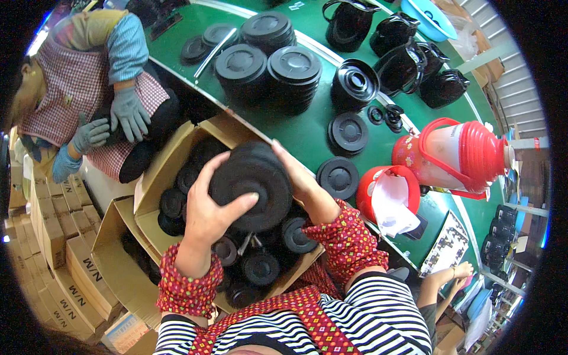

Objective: The person picks black kettle bodies and lids from a cardboard box, inserts a metal spout into each kettle, and places the assembled units on a green workbench. The person also stacks loose lids on the table while another worker assembles kettles nearby.

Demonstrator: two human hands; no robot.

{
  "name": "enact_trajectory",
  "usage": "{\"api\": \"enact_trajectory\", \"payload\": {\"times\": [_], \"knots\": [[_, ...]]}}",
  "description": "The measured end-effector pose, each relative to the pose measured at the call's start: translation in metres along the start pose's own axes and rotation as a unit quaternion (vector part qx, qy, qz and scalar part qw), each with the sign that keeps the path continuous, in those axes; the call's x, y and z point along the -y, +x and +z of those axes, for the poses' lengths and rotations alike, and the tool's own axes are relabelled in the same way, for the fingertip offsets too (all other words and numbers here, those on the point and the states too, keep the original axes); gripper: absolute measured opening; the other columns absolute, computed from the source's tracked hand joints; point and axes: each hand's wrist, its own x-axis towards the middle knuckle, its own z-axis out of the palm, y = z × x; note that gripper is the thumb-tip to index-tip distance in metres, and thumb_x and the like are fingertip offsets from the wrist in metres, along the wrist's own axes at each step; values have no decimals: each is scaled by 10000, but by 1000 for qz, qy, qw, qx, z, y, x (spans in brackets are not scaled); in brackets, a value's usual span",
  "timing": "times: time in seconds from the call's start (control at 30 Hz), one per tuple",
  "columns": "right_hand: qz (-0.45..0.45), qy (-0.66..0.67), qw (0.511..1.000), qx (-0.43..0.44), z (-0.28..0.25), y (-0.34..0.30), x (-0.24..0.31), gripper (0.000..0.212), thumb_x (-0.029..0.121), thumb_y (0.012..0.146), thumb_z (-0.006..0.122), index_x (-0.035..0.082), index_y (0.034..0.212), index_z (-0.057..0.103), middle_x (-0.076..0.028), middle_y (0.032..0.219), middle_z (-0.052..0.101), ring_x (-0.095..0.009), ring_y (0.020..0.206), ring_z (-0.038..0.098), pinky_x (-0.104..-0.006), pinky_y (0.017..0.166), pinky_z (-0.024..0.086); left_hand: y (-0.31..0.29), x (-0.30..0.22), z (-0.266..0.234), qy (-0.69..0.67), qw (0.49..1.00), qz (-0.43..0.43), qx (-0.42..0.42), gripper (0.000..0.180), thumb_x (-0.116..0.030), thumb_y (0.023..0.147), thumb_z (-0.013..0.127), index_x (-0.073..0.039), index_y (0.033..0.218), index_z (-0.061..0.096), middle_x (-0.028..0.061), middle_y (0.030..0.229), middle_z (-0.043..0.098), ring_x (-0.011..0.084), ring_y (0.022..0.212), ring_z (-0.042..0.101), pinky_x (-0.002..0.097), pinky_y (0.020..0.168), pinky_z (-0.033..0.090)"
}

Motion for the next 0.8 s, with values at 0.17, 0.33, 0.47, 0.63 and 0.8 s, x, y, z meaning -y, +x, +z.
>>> {"api": "enact_trajectory", "payload": {"times": [0.17,0.33,0.47,0.63,0.8], "knots": [[-174,-24,984,-15,-21,24,38,693,576,1107,270,36,1400,593,-144,1350,667,-273,1189,658,-428,1069,507,70,16,64,-53,996,30,-71,776,-173,801,878,59,1432,489,154,1297,671,204,1182,654,355,1040,511],[-118,-6,968,-221,17,-7,34,707,668,1072,282,130,1440,557,-88,1360,653,-245,1229,627,-451,1053,504,91,52,93,-325,936,-130,-38,845,-328,823,878,64,1454,476,187,1416,573,283,1267,592,365,1076,485],[-182,-59,973,-130,23,-27,25,764,715,1035,375,188,1589,373,-63,1542,495,-247,1384,497,-520,1078,437,97,29,95,-456,873,-170,-21,563,-189,881,813,11,1352,579,123,1299,657,211,1151,651,334,998,530],[-149,-102,974,-138,22,11,46,872,825,952,387,260,1610,294,-24,1618,370,-256,1460,383,-597,1078,351,134,21,82,-475,859,-191,-30,364,-183,904,769,-11,1217,699,88,1140,744,189,984,723,334,908,573],[-165,-102,969,-151,46,31,75,916,867,934,335,222,1581,393,-89,1601,444,-301,1450,435,-587,1091,402,172,17,83,-456,870,-179,-57,404,-172,883,785,20,1224,689,116,1171,735,214,1004,727,364,919,584]]}}
